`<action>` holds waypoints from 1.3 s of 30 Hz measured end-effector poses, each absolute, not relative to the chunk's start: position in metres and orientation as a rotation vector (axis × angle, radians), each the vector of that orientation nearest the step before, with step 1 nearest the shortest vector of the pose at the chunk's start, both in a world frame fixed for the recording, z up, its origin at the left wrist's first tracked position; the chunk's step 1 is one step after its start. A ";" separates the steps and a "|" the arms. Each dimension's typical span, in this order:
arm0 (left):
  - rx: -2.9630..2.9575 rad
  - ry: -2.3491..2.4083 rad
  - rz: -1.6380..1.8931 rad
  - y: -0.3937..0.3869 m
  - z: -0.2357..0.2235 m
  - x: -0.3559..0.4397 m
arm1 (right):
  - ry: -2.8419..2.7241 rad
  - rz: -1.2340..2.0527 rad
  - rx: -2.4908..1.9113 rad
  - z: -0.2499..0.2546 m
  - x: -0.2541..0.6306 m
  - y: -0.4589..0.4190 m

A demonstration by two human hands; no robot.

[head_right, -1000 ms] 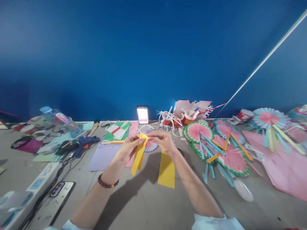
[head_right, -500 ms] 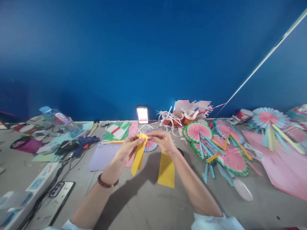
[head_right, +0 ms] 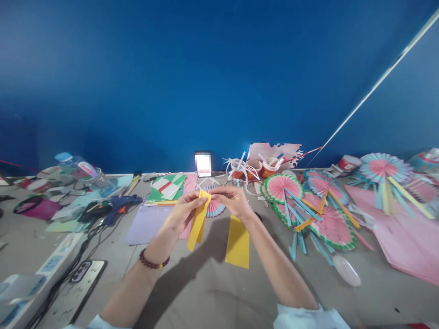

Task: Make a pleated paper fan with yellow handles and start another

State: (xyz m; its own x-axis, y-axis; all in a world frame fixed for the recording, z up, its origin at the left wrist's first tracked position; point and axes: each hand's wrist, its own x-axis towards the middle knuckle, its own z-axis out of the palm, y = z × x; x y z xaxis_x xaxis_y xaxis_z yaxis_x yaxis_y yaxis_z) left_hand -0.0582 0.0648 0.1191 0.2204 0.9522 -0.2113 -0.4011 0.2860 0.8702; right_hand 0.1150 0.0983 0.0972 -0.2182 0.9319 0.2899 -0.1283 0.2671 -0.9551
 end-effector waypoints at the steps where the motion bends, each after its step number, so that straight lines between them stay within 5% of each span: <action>1: 0.780 0.880 1.080 0.065 0.119 -0.058 | -1.430 1.194 -0.806 0.097 0.115 0.098; 39: 1.007 1.094 1.213 0.068 0.121 -0.059 | -1.495 1.234 -0.937 0.104 0.113 0.094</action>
